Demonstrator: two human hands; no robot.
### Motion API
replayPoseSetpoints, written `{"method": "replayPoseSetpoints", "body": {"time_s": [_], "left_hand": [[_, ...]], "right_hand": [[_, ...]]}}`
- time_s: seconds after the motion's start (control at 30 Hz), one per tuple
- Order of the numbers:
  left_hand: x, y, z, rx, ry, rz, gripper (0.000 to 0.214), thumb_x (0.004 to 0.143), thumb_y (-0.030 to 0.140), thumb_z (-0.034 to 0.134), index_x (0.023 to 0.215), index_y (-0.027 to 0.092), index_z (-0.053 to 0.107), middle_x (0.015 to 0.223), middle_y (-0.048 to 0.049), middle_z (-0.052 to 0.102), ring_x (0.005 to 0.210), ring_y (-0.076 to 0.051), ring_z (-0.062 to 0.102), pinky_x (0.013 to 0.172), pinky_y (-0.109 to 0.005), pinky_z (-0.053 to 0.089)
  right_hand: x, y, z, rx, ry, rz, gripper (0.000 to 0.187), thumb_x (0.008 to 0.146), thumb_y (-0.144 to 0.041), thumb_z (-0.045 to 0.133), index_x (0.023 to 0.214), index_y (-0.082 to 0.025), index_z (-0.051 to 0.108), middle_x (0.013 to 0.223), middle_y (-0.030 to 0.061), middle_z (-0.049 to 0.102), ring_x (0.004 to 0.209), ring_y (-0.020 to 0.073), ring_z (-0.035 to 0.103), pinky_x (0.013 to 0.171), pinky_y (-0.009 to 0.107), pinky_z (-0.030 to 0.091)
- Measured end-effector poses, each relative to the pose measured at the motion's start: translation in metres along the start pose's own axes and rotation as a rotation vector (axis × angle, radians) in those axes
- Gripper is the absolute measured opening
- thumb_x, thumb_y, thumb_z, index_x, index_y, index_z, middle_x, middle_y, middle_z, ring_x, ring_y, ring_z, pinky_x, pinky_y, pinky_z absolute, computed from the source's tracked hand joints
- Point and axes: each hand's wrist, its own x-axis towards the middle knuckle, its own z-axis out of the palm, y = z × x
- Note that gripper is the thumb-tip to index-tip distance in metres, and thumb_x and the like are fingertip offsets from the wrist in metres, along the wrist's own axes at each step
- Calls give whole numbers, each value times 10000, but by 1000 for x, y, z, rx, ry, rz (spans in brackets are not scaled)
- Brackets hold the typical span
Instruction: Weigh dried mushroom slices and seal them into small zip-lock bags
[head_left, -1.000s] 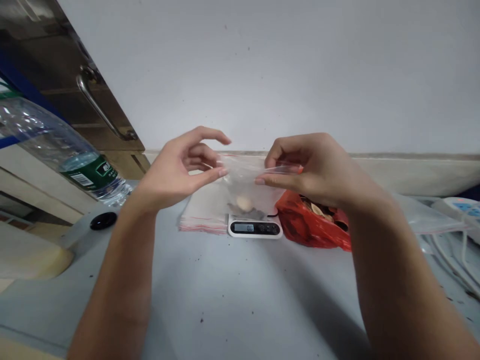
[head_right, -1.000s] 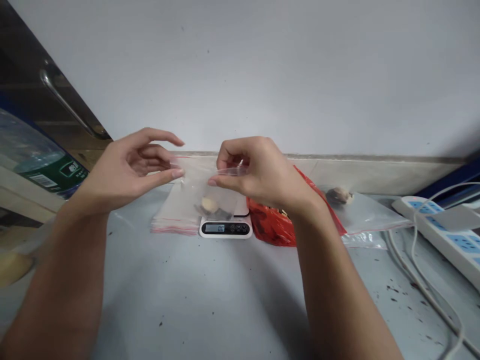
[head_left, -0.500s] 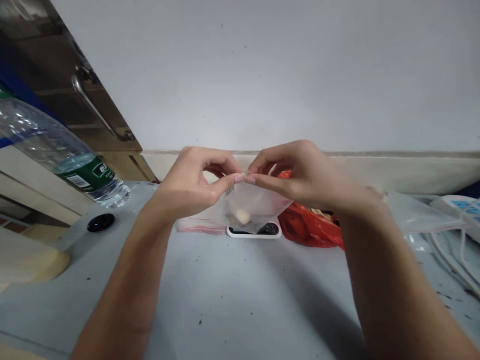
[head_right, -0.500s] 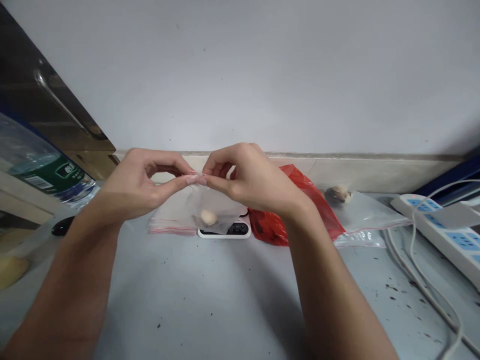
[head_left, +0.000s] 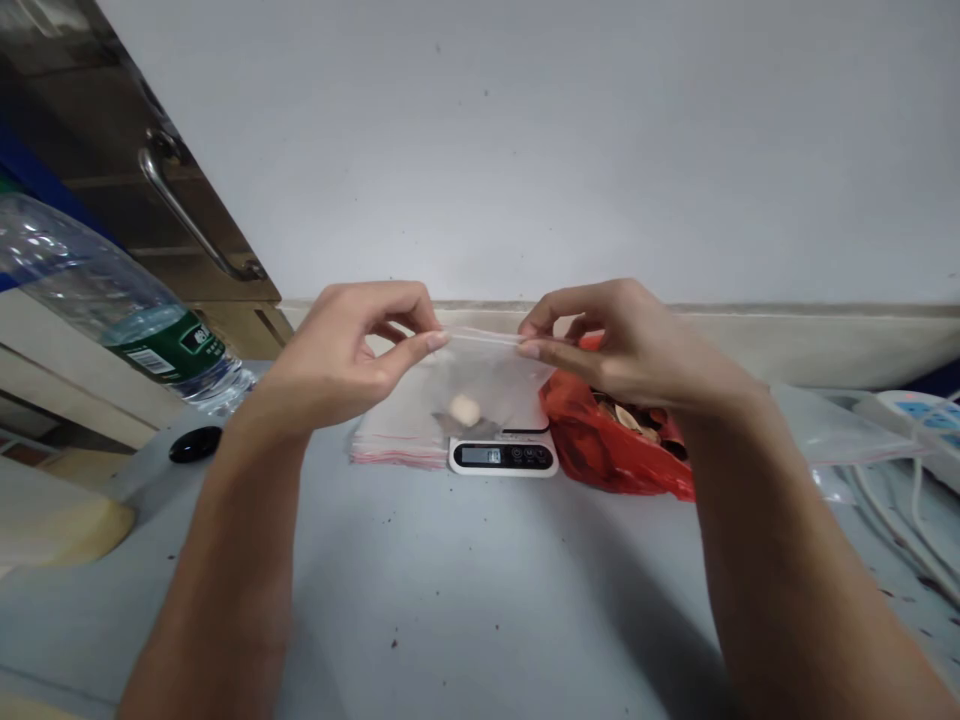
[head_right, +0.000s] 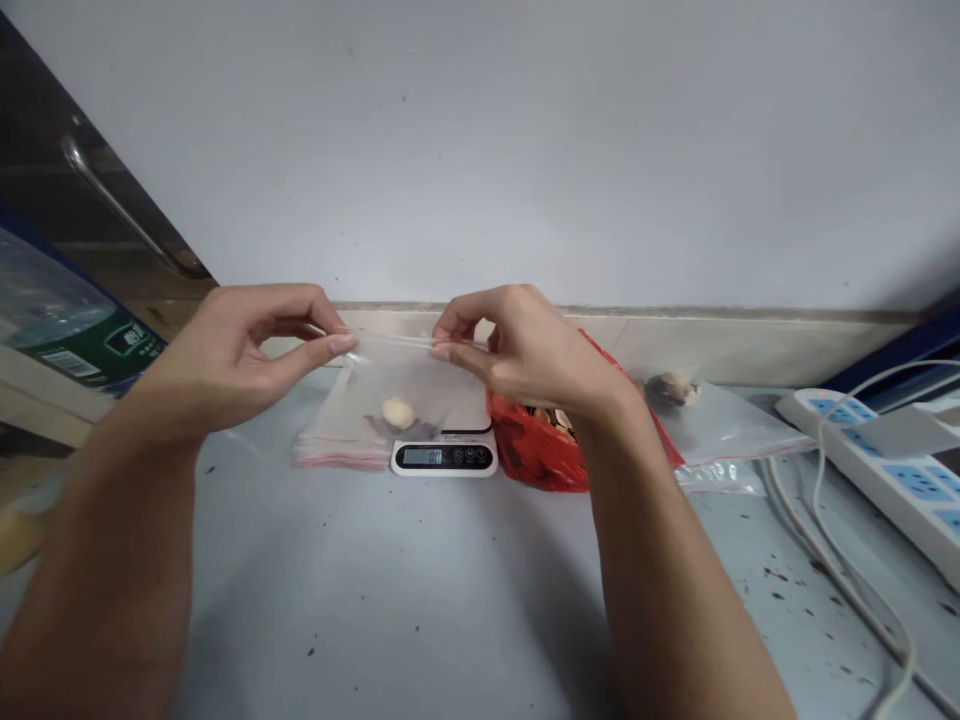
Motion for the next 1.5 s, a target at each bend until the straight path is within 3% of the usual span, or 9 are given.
{"method": "replayPoseSetpoints", "body": {"time_s": [0.57,0.73,0.87,0.97,1.1,1.23,1.37,1.43,1.5], "left_hand": [[2,0,0,33,-38,1,180,897,354,607,774,227,637,822,-19,729,822,-205,701,680,-266,527],[4,9,19,-12,26,73,178,980,325,532,907,227,662,900,-20,727,836,-187,678,765,-293,554],[7,12,35,-147,30,160,163,956,375,635,1021,237,693,947,-13,725,860,-175,678,809,-295,573],[8,9,37,-249,-1,105,305,837,367,782,1103,248,693,911,0,720,862,-173,694,820,-285,589],[10,8,36,-331,40,-14,242,750,363,843,907,225,721,716,12,704,720,-168,695,696,-269,584],[13,15,41,-361,114,-73,237,759,426,855,789,225,733,735,-19,764,763,-213,749,703,-310,608],[19,23,47,-351,307,-31,144,819,360,821,869,238,763,889,-14,808,867,-200,771,840,-324,641],[23,30,51,-362,395,-4,105,844,335,796,869,242,755,883,1,808,842,-179,769,838,-306,644],[26,38,58,-370,334,8,86,855,316,776,861,233,753,849,5,807,805,-172,763,811,-293,642]], "right_hand": [[-10,20,-15,-130,27,140,176,818,-365,636,681,-254,651,652,23,652,709,222,627,677,379,482],[-8,9,-10,13,-131,104,209,817,-444,702,811,-236,694,791,35,713,728,219,645,646,345,488],[-3,1,-2,-11,-154,81,327,861,-475,692,675,-220,607,584,-36,503,527,125,433,503,282,330],[-2,0,-2,32,-105,110,435,887,-494,683,593,-216,525,532,-63,368,483,87,314,475,271,252],[-7,-2,-10,160,-147,110,501,846,-587,722,573,-211,535,529,-66,358,479,78,314,456,255,258],[-17,-1,-27,172,-186,125,473,862,-568,708,578,-209,591,528,-50,441,488,93,402,457,252,318],[-40,5,-55,53,-24,167,296,873,-468,687,727,-219,753,599,-9,633,553,148,574,516,294,455],[-57,11,-70,26,199,204,206,848,-416,713,856,-228,797,759,30,759,679,200,693,626,351,558],[-77,20,-81,-6,498,216,183,838,-395,728,906,-239,796,930,60,812,835,250,761,766,420,616]]}}
